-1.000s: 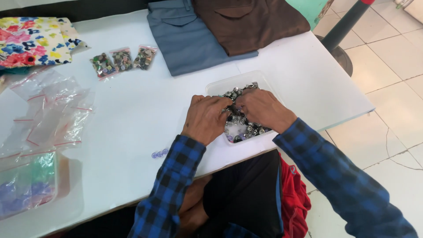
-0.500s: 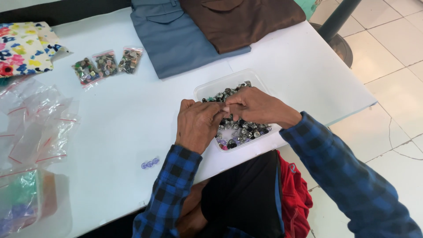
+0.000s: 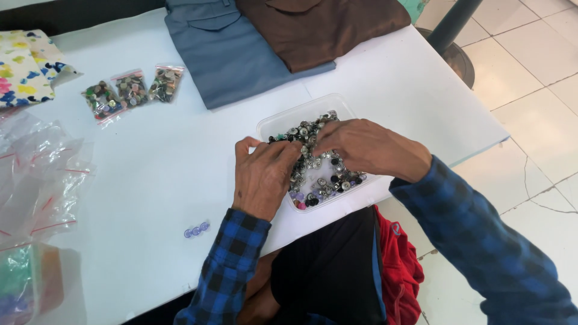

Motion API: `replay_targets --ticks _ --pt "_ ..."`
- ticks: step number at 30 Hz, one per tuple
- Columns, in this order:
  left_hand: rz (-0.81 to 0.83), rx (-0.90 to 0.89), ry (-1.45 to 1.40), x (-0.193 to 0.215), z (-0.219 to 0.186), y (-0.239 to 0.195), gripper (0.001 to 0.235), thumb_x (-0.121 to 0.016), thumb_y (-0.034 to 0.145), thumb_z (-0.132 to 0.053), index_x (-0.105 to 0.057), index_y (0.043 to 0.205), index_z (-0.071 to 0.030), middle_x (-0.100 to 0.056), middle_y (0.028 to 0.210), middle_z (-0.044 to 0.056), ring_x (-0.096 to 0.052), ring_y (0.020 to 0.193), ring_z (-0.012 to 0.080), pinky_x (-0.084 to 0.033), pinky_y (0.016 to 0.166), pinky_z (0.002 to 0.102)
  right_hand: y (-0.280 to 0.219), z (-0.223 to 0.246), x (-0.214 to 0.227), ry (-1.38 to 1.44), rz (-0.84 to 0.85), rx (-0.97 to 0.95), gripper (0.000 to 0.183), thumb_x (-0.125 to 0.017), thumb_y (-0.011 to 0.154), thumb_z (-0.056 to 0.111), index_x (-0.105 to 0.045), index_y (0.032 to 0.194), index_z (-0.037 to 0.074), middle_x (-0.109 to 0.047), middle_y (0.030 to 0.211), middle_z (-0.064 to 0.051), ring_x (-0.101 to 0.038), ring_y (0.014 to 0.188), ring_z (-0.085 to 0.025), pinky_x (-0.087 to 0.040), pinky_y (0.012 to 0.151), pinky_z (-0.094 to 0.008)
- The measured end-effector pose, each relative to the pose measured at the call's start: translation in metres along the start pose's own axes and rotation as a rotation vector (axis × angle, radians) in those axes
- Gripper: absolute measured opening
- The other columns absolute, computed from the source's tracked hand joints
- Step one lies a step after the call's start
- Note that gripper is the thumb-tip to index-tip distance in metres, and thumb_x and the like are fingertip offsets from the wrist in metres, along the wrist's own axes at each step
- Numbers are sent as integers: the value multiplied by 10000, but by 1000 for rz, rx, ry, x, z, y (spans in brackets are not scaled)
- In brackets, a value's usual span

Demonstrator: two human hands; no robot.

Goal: Sorting and bagging small buttons into plastic zip-lock bags

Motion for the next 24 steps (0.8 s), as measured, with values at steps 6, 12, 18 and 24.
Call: replay_targets --ticks 6,12,18,24 --pt "-129 2 -53 5 -3 4 73 -694 994 -185 -734 1051 -165 -762 931 24 -749 855 204 -465 1015 390 3 6 -31 96 287 49 497 -452 920 -105 -694 1284 130 -688 1288 -160 -738 970 -289 -612 758 -380" --pt "-97 54 -56 15 -6 7 116 -693 1001 -146 -733 1108 -126 -750 966 67 -736 884 270 -501 952 417 9 11 -5 115 59 25 496 -470 878 -171 -668 1297 4 -640 1318 -243 -667 1163 -404 -576 893 -476" --pt "-138 48 -58 20 -12 10 112 -733 971 -138 -748 1068 -83 -744 939 114 -717 872 309 -524 915 459 -4 29 -42 233 426 135 515 -420 907 -111 -696 1296 83 -654 1336 -201 -719 1048 -373 -598 821 -408" --pt "-169 40 -33 12 0 -2 153 -706 993 -161 -747 1132 -113 -751 1037 76 -721 932 285 -551 888 413 15 -6 -39 32 176 -99 537 -477 875 -124 -661 1334 86 -648 1239 -164 -723 999 -306 -595 774 -384"
Point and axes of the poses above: each hand's wrist, its own y-axis towards the middle knuckle, its own x-axis out of the back of the hand, z = x × y, the point moved 7 cm from there along y, towards the middle knuckle
